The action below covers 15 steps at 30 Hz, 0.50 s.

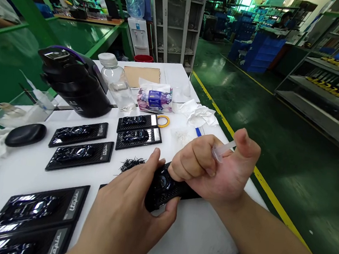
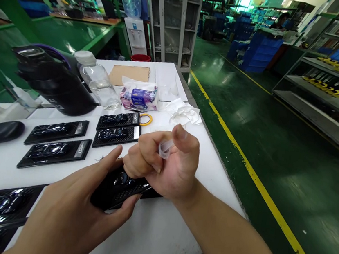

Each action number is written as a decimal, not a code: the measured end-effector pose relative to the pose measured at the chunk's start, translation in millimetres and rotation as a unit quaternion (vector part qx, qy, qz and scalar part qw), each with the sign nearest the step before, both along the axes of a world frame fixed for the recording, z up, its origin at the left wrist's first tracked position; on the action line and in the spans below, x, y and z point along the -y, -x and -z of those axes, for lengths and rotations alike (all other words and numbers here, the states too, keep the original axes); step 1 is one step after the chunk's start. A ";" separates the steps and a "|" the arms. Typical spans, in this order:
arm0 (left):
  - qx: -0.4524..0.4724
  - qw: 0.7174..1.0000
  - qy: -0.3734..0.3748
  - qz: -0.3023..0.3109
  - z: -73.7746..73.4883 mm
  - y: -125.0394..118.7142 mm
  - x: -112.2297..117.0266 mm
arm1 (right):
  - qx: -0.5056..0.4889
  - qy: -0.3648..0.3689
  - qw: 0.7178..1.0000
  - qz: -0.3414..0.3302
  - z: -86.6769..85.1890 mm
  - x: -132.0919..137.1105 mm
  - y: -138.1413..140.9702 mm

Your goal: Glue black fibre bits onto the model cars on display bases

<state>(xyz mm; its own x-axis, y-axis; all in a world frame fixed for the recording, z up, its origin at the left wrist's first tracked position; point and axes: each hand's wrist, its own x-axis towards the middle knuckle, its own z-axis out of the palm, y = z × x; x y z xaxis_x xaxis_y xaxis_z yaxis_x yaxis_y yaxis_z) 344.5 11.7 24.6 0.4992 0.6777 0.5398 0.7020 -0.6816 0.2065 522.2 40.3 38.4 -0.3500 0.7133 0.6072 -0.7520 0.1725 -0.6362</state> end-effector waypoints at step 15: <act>-0.043 0.975 0.097 0.196 -10.5 -5.1 15.0 | 0.141 0.113 0.934 0.309 0.7 -23.9 -37.2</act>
<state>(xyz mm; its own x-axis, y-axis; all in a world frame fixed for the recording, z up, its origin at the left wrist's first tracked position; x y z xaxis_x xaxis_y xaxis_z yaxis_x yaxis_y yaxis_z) 349.6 -3.3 35.1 0.7783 0.5102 0.3660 0.4151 -0.8554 0.3099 559.3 64.2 37.7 0.0470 0.9309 0.3622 -0.3505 0.3549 -0.8667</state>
